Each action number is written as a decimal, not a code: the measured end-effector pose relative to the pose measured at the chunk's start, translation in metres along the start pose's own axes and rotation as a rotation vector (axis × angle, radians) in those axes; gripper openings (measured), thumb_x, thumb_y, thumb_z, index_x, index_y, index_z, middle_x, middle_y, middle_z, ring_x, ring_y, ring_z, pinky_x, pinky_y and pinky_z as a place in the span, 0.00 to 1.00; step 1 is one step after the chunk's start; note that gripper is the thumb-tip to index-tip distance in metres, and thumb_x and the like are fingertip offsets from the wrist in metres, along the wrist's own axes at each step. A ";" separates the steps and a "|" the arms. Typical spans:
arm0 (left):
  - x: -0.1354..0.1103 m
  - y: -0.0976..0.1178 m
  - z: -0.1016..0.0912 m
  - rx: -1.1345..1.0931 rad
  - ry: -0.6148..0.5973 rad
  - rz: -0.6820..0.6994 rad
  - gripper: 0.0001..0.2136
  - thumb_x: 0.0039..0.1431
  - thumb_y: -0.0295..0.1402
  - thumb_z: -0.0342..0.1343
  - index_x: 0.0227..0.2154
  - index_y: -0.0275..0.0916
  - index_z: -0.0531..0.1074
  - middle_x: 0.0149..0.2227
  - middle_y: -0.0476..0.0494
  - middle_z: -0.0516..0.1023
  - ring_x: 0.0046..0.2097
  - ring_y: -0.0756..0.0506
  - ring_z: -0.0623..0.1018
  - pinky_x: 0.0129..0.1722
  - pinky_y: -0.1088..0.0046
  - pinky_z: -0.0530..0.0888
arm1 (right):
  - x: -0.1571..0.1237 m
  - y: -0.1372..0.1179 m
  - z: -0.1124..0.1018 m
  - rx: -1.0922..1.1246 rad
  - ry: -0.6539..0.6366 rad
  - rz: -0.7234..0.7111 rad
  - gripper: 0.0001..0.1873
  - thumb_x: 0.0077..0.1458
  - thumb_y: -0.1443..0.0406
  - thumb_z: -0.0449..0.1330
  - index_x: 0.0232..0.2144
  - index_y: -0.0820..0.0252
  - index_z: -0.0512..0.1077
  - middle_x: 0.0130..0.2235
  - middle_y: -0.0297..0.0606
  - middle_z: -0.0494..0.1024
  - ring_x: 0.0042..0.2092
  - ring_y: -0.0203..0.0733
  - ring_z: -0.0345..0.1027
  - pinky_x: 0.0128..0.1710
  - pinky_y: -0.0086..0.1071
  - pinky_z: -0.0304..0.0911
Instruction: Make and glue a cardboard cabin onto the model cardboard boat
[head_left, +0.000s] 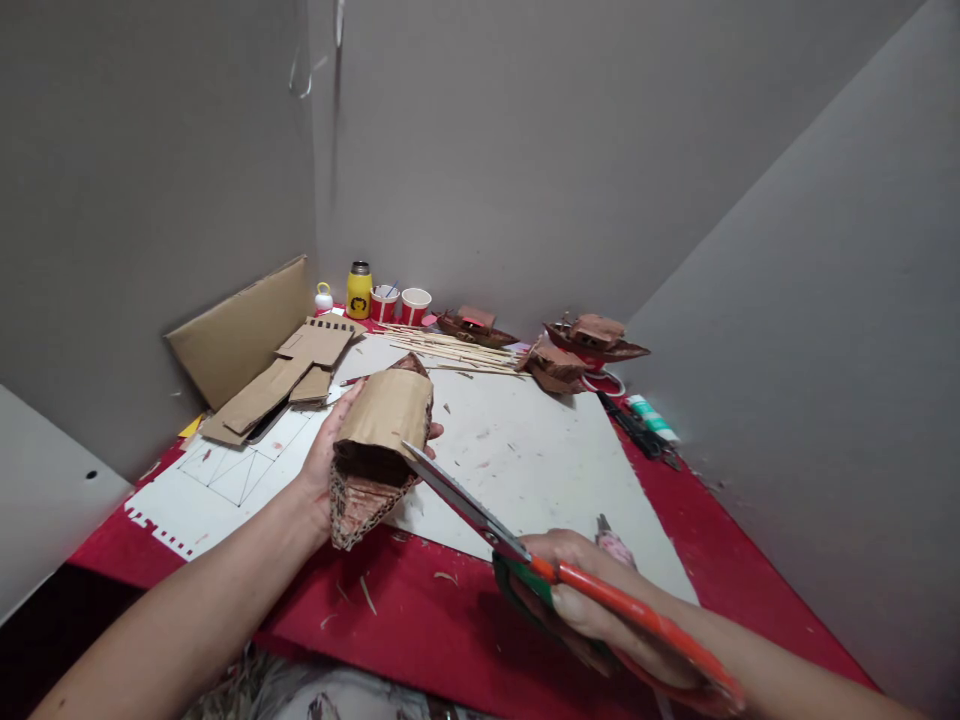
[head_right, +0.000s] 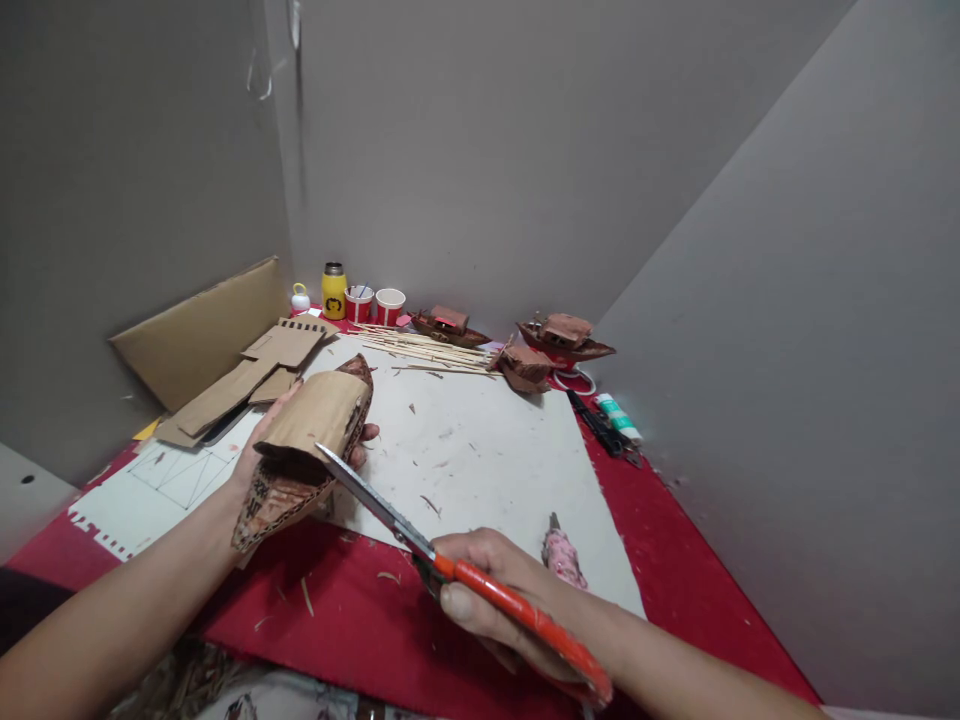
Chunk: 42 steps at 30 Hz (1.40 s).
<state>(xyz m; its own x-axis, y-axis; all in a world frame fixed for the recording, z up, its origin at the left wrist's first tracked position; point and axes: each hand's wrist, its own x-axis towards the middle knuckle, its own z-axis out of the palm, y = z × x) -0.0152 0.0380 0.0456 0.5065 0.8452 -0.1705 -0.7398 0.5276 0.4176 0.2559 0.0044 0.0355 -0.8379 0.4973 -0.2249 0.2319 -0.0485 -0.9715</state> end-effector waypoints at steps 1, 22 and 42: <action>0.000 0.000 0.000 0.003 -0.007 -0.004 0.28 0.66 0.49 0.37 0.49 0.29 0.71 0.36 0.26 0.81 0.30 0.38 0.82 0.27 0.65 0.78 | 0.000 0.001 -0.001 0.001 -0.002 -0.001 0.29 0.56 0.39 0.54 0.27 0.58 0.58 0.18 0.24 0.57 0.16 0.26 0.48 0.13 0.21 0.44; -0.001 -0.001 -0.004 0.027 -0.065 -0.057 0.31 0.66 0.50 0.35 0.50 0.28 0.72 0.39 0.25 0.81 0.32 0.36 0.82 0.29 0.64 0.77 | -0.008 -0.010 -0.018 -0.236 -0.001 0.022 0.30 0.55 0.39 0.53 0.23 0.57 0.55 0.22 0.26 0.51 0.23 0.29 0.41 0.20 0.27 0.39; 0.003 -0.007 0.000 0.003 -0.027 -0.112 0.29 0.66 0.49 0.39 0.45 0.27 0.74 0.36 0.25 0.82 0.31 0.37 0.82 0.28 0.64 0.78 | -0.006 -0.013 -0.014 -0.074 -0.018 0.035 0.30 0.54 0.39 0.54 0.24 0.58 0.56 0.20 0.24 0.54 0.19 0.27 0.44 0.16 0.24 0.40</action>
<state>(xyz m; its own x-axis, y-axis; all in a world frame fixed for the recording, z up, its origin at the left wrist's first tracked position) -0.0088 0.0368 0.0420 0.5979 0.7783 -0.1919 -0.6764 0.6183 0.4002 0.2646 0.0138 0.0507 -0.8371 0.4810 -0.2605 0.2966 -0.0010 -0.9550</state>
